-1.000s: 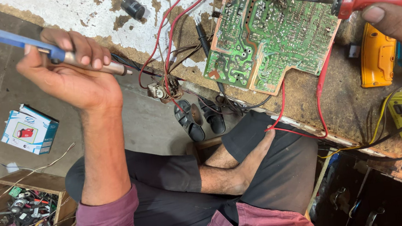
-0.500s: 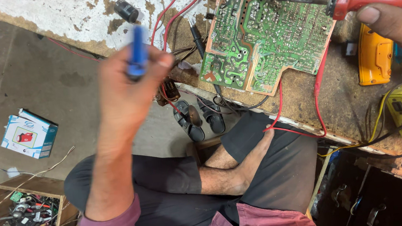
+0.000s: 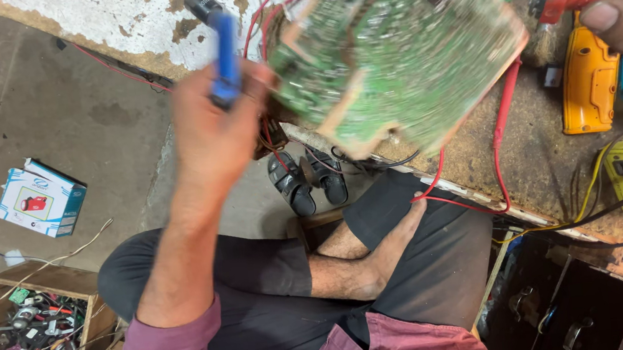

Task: The person uses a soldering iron to apply heat and solder to various points on a green circuit board. They hold the board steady with one hand while manipulating the soldering iron with the other, occasionally using a blue-handled tool to assist with the soldering process.

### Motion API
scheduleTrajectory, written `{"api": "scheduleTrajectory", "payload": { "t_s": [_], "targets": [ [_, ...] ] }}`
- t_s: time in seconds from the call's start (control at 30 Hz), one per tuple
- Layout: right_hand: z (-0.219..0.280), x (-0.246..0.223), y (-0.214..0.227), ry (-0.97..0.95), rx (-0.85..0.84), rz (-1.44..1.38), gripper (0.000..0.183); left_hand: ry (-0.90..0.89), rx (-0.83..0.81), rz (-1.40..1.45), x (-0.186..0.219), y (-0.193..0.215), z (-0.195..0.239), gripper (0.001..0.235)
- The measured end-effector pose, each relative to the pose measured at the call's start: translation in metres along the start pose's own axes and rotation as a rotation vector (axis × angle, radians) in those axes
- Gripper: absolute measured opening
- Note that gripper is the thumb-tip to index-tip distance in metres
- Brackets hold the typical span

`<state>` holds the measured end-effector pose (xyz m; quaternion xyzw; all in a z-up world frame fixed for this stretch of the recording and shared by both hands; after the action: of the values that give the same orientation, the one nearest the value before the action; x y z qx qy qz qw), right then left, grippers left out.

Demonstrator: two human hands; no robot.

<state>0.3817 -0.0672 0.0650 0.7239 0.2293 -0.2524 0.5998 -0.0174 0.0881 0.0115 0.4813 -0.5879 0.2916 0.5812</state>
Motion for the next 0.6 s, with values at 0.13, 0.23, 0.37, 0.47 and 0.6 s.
{"api": "scheduleTrajectory", "payload": {
  "t_s": [0.13,0.23,0.37,0.47,0.6],
  "targets": [
    [0.001,0.008,0.000,0.058,-0.009,0.050,0.042,0.105,0.183,0.127,-0.022,0.031,-0.010,0.022],
    [0.005,0.018,0.002,0.080,-0.016,0.101,0.042,0.055,0.178,0.148,-0.024,0.029,-0.008,0.025],
    [0.007,0.030,0.002,0.070,-0.003,0.060,0.043,0.042,0.169,0.166,-0.027,0.031,-0.007,0.022],
    [0.012,0.037,0.002,0.033,-0.002,-0.021,0.047,-0.040,0.185,0.194,-0.021,0.034,-0.006,0.019],
    [0.017,0.031,0.006,0.081,-0.001,0.065,0.042,-0.147,0.258,0.299,-0.002,0.056,0.001,0.024]
  ]
}}
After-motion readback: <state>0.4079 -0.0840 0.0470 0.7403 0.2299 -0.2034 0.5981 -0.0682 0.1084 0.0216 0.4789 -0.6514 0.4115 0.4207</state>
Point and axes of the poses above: each hand's wrist, its own z-axis away from the middle knuckle, its own y-axis out of the back of the hand, x = y × z, the point moved 9 cm from there along -z, towards the middle knuckle, and after that the axes turned 1 degree about x, right-handed, at the moved point
